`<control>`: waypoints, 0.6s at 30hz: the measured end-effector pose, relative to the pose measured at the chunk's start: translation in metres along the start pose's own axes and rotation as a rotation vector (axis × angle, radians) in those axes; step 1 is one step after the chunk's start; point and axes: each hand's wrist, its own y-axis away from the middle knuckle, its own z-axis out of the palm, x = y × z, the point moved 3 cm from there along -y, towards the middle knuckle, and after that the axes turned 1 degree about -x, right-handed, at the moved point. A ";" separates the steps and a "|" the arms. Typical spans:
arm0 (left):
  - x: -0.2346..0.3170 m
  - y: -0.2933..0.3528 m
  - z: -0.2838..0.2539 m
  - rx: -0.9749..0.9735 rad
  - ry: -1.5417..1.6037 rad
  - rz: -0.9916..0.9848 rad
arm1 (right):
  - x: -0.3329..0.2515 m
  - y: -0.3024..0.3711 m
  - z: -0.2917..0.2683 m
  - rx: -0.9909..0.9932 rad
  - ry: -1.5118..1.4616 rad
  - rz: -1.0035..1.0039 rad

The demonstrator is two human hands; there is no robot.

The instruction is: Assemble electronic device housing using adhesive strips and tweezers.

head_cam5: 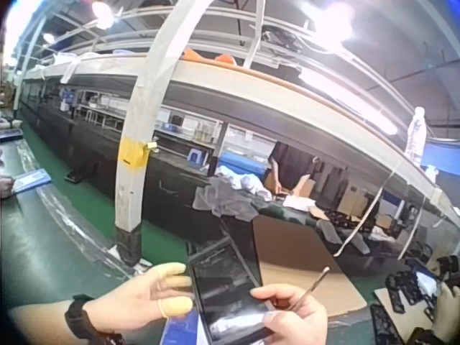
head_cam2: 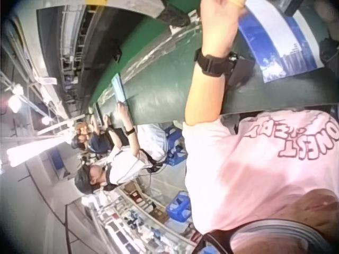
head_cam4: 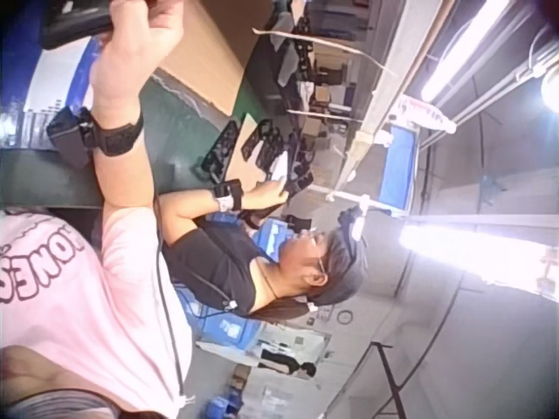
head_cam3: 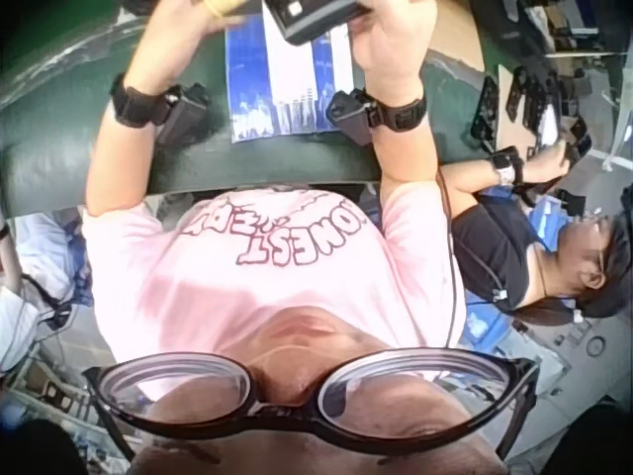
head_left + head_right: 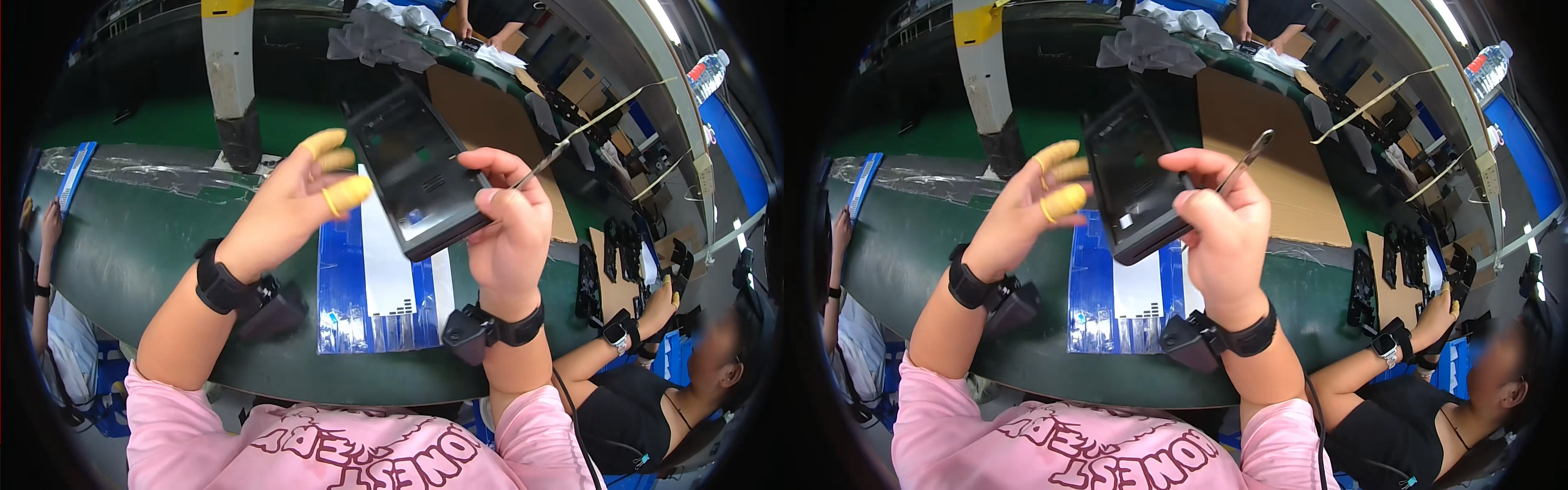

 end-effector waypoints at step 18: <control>0.018 0.091 0.001 -0.222 0.585 -0.084 | 0.007 0.120 -0.003 -0.244 -0.056 -0.026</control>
